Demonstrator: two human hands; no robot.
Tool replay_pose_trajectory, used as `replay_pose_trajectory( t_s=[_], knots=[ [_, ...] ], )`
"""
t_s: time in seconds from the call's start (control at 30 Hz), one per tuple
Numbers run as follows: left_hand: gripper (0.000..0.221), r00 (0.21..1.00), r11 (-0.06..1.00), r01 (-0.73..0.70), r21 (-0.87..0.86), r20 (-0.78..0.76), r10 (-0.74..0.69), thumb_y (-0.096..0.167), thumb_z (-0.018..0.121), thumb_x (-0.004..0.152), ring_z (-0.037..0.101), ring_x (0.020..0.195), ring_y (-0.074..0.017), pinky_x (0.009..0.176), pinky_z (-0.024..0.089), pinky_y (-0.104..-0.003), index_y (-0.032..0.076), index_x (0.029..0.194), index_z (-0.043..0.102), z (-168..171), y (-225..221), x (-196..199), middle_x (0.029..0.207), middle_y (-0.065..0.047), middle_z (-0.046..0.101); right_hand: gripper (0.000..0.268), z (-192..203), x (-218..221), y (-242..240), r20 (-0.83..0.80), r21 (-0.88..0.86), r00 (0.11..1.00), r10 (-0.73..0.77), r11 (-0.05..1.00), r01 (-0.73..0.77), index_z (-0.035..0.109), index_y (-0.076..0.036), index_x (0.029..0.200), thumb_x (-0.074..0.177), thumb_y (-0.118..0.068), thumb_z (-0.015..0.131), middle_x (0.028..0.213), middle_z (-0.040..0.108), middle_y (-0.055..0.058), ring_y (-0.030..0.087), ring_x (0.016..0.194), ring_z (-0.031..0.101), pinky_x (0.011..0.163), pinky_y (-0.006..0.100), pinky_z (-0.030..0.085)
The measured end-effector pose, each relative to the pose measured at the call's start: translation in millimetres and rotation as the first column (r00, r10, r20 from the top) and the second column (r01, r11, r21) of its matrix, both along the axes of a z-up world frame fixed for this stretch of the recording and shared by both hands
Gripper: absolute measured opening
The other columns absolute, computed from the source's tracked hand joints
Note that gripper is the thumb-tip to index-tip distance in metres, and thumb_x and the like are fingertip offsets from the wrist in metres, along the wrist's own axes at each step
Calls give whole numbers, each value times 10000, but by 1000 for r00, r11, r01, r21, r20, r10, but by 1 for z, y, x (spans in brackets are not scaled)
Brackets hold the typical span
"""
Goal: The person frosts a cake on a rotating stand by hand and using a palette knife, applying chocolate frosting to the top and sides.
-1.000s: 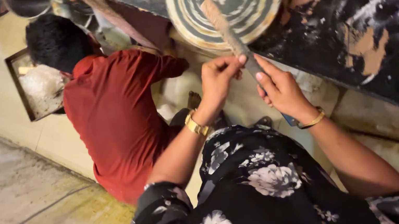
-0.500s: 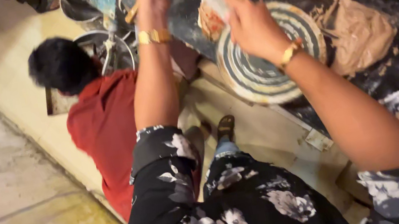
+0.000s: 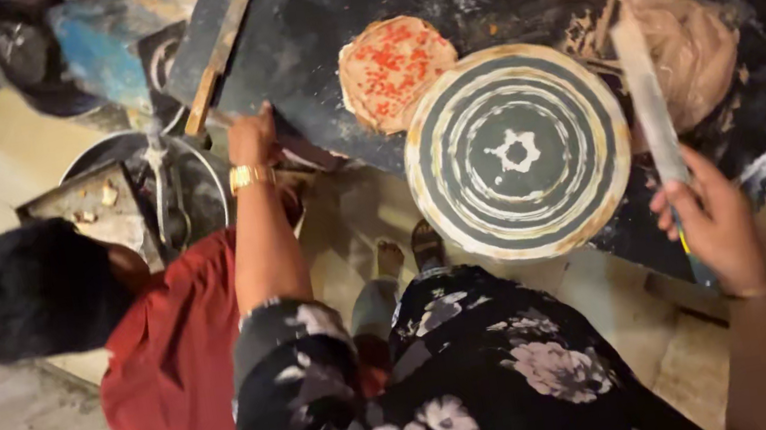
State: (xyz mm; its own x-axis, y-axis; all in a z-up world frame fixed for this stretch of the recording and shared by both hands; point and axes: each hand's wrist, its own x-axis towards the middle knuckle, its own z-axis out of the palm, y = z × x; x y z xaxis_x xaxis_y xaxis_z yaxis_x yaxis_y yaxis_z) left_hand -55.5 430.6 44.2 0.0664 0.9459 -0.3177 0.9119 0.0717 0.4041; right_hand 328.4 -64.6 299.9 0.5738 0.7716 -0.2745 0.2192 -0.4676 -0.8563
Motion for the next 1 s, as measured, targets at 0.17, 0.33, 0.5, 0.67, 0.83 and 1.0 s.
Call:
replay_pose_trajectory(
  t_s=[0.17, 0.33, 0.5, 0.67, 0.83, 1.0],
  knots=[
    [591, 993, 955, -118, 271, 44, 110, 582, 598, 954, 703, 904, -409, 803, 550, -491, 10, 992, 745, 56, -79, 30, 979, -230, 736, 443, -32, -15, -41, -124, 49, 987, -106, 992, 113, 444, -20, 1504, 1075, -124, 490, 964, 652, 98, 127, 726, 599, 617, 270, 505],
    [499, 623, 998, 37, 47, 780, -60, 481, 576, 1042, 706, 889, -184, 816, 547, -319, 12, 1109, 732, 75, -154, 87, 987, -119, 770, 441, -53, -37, -23, -152, 98, 965, -216, 968, 232, 444, -21, 1510, 1083, -123, 494, 1043, 646, 91, 119, 755, 612, 638, 267, 525],
    [461, 312, 861, 361, -358, 917, 250, 395, 619, 1055, 591, 901, -118, 810, 495, -282, -30, 1206, 715, 80, -204, 100, 1023, -34, 703, 456, -70, -49, -52, -161, 151, 956, -246, 951, 270, 453, -29, 1551, 1107, -124, 496, 1067, 642, 97, 121, 775, 613, 661, 263, 528],
    [443, 666, 939, 308, -156, 740, -95, 401, 668, 988, 636, 917, -103, 820, 529, -281, -2, 1151, 749, 110, -195, 92, 1000, -42, 764, 457, -60, -54, -70, -210, 180, 944, -255, 939, 294, 436, -43, 1531, 1088, -104, 531, 1076, 658, 92, 120, 776, 625, 649, 272, 539],
    [366, 610, 958, -47, 282, 768, -196, 371, 744, 966, 665, 889, -131, 784, 531, -281, 34, 1110, 727, 120, -172, 93, 952, -20, 713, 451, -45, -68, -86, -304, 263, 937, -170, 931, 254, 460, -26, 1556, 1115, -53, 553, 1110, 652, 91, 135, 825, 630, 707, 282, 538],
    [281, 225, 994, 23, 103, 969, -106, 295, 702, 1047, 631, 881, -92, 773, 506, -249, 22, 1113, 702, 137, -175, 46, 960, -6, 680, 373, -44, -70, -104, -328, 287, 934, -141, 927, 241, 463, -6, 1517, 1158, -40, 558, 1085, 658, 93, 125, 804, 638, 741, 284, 551]
  ],
)
